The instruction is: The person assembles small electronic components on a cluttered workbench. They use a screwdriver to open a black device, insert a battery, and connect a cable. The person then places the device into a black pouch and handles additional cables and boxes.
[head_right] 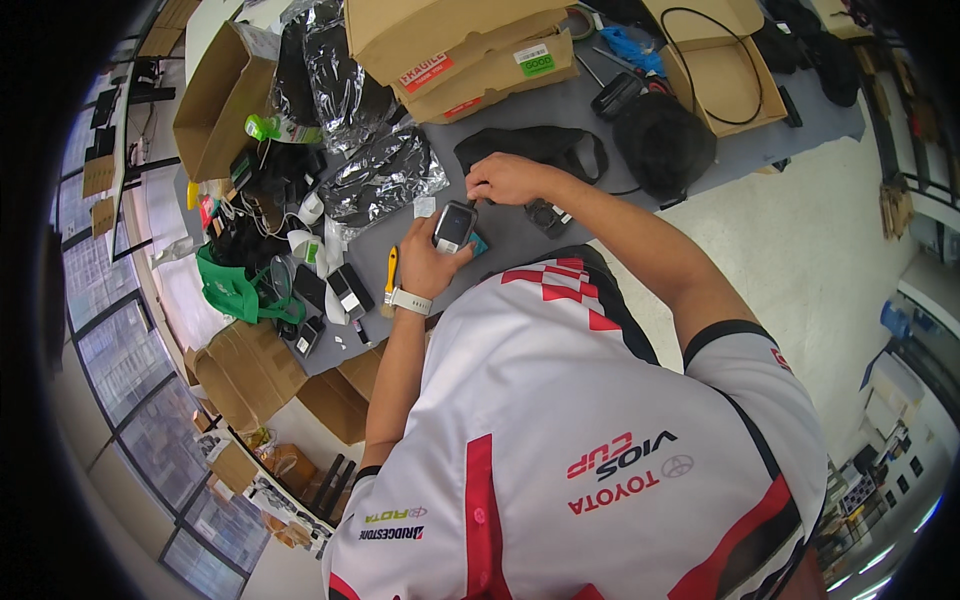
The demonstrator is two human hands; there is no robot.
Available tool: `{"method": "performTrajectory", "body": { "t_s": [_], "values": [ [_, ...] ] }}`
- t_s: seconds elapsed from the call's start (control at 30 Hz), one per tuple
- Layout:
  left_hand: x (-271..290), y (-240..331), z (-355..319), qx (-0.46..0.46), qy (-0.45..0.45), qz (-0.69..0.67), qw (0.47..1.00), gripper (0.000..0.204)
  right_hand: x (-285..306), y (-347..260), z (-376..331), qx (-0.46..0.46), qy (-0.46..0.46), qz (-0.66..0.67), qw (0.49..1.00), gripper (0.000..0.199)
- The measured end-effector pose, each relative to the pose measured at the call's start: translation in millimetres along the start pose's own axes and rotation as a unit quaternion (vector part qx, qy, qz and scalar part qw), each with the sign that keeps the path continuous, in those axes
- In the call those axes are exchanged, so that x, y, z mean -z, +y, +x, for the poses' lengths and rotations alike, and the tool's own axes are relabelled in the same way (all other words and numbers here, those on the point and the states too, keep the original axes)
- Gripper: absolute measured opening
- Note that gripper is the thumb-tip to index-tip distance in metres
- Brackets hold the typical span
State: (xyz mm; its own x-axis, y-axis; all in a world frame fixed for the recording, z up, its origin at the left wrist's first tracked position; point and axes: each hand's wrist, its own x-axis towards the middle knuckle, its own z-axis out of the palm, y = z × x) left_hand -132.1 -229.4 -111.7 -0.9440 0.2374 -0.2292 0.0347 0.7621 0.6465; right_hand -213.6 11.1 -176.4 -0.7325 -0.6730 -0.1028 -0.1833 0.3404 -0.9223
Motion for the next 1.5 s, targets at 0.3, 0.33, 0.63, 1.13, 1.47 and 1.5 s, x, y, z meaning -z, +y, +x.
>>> {"method": "performTrajectory", "body": {
  "t_s": [0.3, 0.33, 0.63, 1.13, 1.47, 1.5],
  "values": [
    [-13, -49, -4, -0.004, 0.000, 0.019, 1.000, 0.078, 42, 30, -31, -0.130, 0.282, 0.056, 0.949, 0.026],
    [-14, -54, -5, 0.005, 0.008, 0.026, 1.000, 0.077, 49, 31, -38, -0.166, 0.308, 0.032, 0.936, 0.025],
    [-31, -54, -5, 0.073, -0.009, 0.004, 0.997, 0.075, 44, 50, -82, -0.190, 0.366, 0.065, 0.909, 0.022],
    [-77, -47, -9, 0.091, -0.046, -0.143, 0.984, 0.070, -21, 24, -138, -0.085, 0.095, -0.220, 0.967, 0.072],
    [-94, -51, -11, 0.105, 0.013, -0.061, 0.993, 0.070, -45, 21, -109, -0.045, 0.045, -0.284, 0.957, 0.086],
    [-94, -57, -12, 0.112, 0.015, -0.048, 0.992, 0.072, -56, 15, -104, -0.041, 0.069, -0.276, 0.958, 0.087]
  ]
}}
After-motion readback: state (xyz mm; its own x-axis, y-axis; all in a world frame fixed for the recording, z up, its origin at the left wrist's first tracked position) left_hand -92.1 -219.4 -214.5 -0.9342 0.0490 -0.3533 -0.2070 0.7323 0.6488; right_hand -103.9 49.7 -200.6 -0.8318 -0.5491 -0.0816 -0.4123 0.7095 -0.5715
